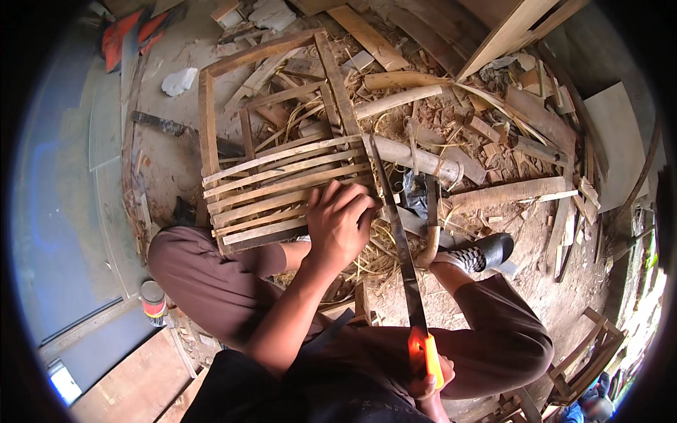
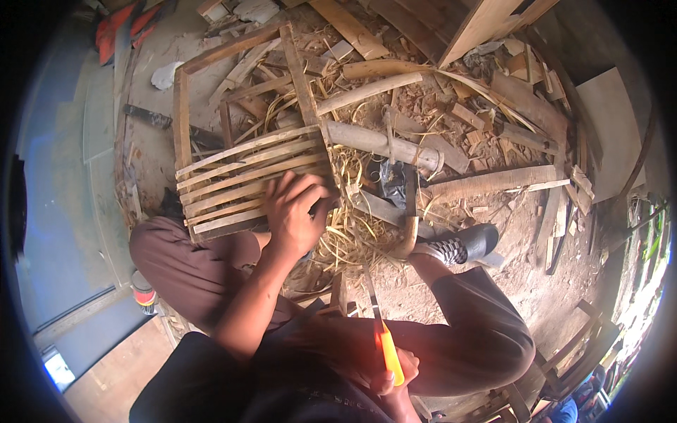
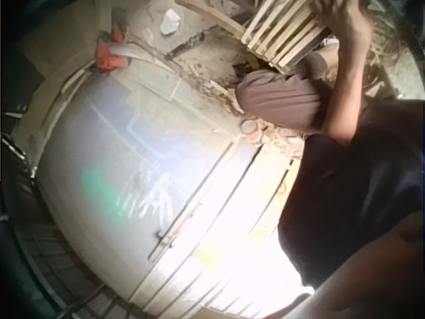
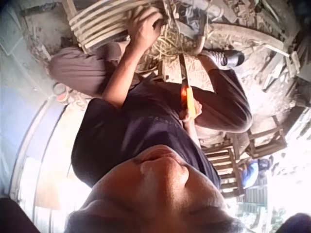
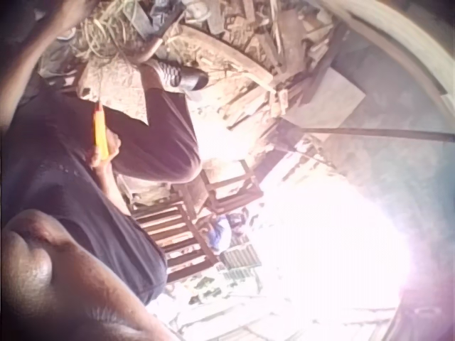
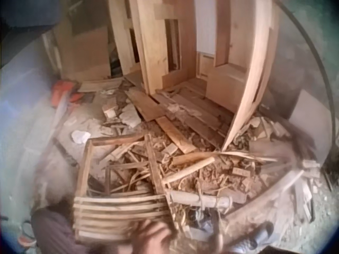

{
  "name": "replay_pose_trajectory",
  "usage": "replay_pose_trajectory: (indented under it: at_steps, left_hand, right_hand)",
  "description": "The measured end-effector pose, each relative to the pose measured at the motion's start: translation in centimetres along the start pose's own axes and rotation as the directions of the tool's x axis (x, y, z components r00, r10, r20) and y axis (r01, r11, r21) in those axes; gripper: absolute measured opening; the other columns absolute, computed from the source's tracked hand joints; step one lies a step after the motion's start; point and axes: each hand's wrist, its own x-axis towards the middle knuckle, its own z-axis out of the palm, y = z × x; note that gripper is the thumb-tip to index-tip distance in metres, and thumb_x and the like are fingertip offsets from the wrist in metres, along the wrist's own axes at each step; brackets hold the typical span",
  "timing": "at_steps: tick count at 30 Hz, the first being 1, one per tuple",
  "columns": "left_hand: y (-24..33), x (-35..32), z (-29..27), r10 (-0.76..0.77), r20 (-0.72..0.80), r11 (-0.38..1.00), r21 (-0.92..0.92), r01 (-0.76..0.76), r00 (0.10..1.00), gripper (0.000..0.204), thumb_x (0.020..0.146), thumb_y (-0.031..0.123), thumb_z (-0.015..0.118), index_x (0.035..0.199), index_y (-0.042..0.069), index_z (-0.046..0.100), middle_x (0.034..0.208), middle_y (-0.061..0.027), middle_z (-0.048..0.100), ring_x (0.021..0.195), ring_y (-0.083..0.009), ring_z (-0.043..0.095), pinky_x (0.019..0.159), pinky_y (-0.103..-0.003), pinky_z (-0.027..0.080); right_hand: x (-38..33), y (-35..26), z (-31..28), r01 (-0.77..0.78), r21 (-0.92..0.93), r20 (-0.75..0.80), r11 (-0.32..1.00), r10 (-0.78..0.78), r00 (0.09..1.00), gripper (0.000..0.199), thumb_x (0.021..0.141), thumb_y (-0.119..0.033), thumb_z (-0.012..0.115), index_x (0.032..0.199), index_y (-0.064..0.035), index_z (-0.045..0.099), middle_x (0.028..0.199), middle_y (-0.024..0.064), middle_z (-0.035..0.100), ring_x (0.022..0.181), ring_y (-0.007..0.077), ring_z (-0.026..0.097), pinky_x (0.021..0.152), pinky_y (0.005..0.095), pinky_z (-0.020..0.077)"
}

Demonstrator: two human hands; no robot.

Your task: The person sits on the floor and assembles a small wooden crate. They use a hand saw to cut a wooden slat to size, then place it into the crate frame. Finally, they use a hammer to drive nails into the slat to secure it.

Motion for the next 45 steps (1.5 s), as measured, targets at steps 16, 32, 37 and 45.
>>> replay_pose_trajectory:
  at_steps: [16,32,37,45]
  left_hand:
    - [-0.1,0.1,0.2,0.072,-0.025,0.996,-0.050,-0.073,0.997,0.014,0.076,0.005,0.080,0.084,0.013,0.071,0.095,0.0021,0.069,0.092,-0.0238,0.063,0.079,-0.042,0.041]
    - [-0.2,0.4,0.0,0.072,0.003,0.995,-0.068,-0.071,0.997,0.017,0.073,0.005,0.082,0.084,0.015,0.075,0.095,0.0050,0.070,0.093,-0.0219,0.064,0.082,-0.040,0.044]
    - [-0.6,0.1,0.0,0.008,0.002,0.999,-0.031,-0.008,1.000,0.015,0.075,0.005,0.081,0.083,0.015,0.074,0.093,0.0038,0.069,0.091,-0.0230,0.063,0.084,-0.041,0.043]
    - [-1.0,0.8,0.9,0.033,-0.099,0.982,-0.180,-0.051,0.995,0.014,0.081,0.003,0.080,0.093,0.010,0.077,0.095,-0.0027,0.072,0.093,-0.0272,0.067,0.084,-0.042,0.050]
  right_hand:
    - [6.9,0.8,4.6,0.016,0.131,-0.036,0.991,-0.011,0.999,0.063,0.102,-0.057,0.052,0.072,-0.0017,0.060,0.058,0.0042,0.053,0.047,0.0170,0.049,0.048,0.0337,0.0352]
    - [5.7,1.2,5.5,0.158,-0.031,-0.058,0.987,-0.159,0.986,0.067,0.105,-0.057,0.047,0.069,-0.0020,0.059,0.056,0.0038,0.053,0.045,0.0182,0.049,0.045,0.0318,0.0322]
    - [-2.3,1.2,0.5,0.016,-0.012,0.014,1.000,-0.016,1.000,0.067,0.100,-0.051,0.047,0.104,0.0091,0.076,0.081,0.0166,0.075,0.070,0.0297,0.075,0.070,0.0390,0.0598]
    - [4.2,2.7,4.8,0.113,0.173,-0.244,0.978,-0.069,0.967,0.076,0.100,-0.067,0.056,0.067,0.0016,0.058,0.056,0.0052,0.053,0.047,0.0152,0.052,0.047,0.0300,0.0410]
